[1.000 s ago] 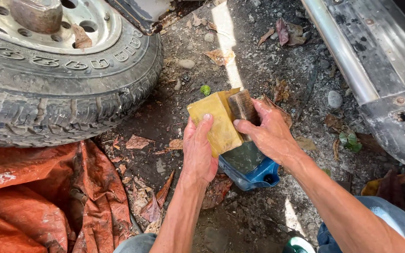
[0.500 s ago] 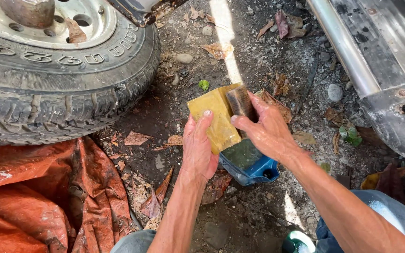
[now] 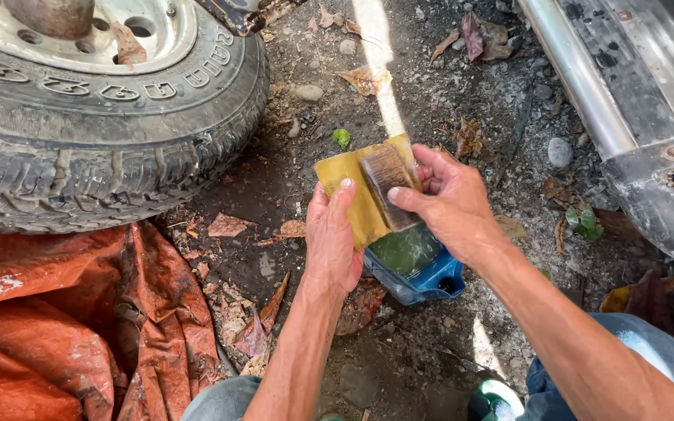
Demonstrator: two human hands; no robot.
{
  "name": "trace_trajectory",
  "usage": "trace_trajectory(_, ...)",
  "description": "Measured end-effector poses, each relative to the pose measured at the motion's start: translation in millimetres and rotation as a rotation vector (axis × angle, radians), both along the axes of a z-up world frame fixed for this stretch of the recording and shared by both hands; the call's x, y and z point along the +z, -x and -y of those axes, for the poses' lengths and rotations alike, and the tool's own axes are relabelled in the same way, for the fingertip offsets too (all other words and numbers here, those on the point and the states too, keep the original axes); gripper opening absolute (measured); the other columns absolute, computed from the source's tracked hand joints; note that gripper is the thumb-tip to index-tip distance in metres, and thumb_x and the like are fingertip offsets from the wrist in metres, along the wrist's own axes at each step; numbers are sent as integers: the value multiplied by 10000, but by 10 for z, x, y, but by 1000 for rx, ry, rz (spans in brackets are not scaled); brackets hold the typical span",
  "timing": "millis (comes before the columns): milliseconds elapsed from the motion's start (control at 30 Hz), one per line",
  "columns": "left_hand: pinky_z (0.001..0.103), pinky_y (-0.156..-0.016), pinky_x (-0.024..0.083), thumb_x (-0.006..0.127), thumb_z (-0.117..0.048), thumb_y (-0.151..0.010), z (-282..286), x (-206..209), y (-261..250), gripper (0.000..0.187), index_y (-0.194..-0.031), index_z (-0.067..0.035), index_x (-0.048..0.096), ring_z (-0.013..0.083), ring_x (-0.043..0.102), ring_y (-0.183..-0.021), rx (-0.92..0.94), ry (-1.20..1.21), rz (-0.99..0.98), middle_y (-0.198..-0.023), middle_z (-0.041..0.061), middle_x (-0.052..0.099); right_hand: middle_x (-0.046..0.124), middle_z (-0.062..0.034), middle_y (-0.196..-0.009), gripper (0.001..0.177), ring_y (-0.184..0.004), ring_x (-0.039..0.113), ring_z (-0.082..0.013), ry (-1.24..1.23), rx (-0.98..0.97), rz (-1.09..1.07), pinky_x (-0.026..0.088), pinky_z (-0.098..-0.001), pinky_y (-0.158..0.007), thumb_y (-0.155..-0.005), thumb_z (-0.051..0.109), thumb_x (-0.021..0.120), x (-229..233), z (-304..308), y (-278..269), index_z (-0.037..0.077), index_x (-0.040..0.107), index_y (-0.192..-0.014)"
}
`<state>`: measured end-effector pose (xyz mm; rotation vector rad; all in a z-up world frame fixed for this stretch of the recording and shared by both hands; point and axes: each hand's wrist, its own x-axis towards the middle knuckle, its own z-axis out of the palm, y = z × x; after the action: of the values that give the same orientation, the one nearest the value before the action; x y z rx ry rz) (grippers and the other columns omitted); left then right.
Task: The person cleans the lower edge of a car's wheel well using a brush and a green sponge. They repeatedly dip the tools into a blue container of soapy water and scrub the metal surface near the tire.
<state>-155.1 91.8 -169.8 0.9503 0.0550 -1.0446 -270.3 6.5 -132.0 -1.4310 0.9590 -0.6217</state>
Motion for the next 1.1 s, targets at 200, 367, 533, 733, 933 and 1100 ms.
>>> trace_trajectory(200, 370, -687, 641, 626, -258, -1003, 61, -200, 84, 231, -1115, -74, 544, 244, 720, -819, -23, -10, 169, -964, 175, 707, 633, -72, -870, 529, -789, 600, -120, 219, -24, -117, 540, -259, -701, -709, 83, 834, -57, -55, -11, -13, 689, -1209)
trace_trajectory(367, 285, -662, 599, 596, -299, -1026, 58, -299, 72, 210, -1022, -97, 537, 185, 703, -761, -18, -17, 396, -863, 120, 704, 665, -213, -1217, 535, -1113, 647, -350, 490, 94, -205, 542, -444, -878, -842, 189, 745, -238, -40, 13, 2, 620, -1327)
trace_trajectory(533, 350, -667, 625, 638, -280, -974, 105, -219, 100, 374, -1232, -43, 505, 221, 690, -816, 51, -71, 252, -1004, 170, 647, 677, -184, -1197, 613, -1146, 645, -339, 426, 68, -229, 552, -447, -925, -824, 307, 804, -200, -39, -9, 14, 616, -1329)
trace_trajectory(733, 464, -816, 616, 646, -249, -941, 85, 37, 181, 566, -1443, -45, 483, 295, 682, -954, 124, -76, 138, -1181, 244, 662, 639, -282, -1224, 625, -1205, 587, -446, 520, 33, -286, 540, -509, -946, -877, 287, 703, -76, -129, -20, -84, 556, -1357)
trace_trajectory(933, 465, -763, 629, 651, -239, -942, 100, -55, 187, 413, -1304, -56, 571, 314, 711, -891, 120, -58, 157, -1114, 242, 699, 660, -249, -1210, 610, -1197, 603, -415, 497, 2, -291, 554, -475, -932, -841, 281, 735, -154, -72, -37, -65, 596, -1324)
trace_trajectory(1100, 493, -800, 625, 665, -234, -929, 95, -115, 192, 389, -1261, -48, 582, 326, 715, -908, 123, -63, 171, -1098, 221, 691, 690, -147, -1071, 593, -1053, 681, -341, 383, -34, -305, 578, -445, -908, -733, 271, 855, -143, -19, -32, 60, 660, -1252)
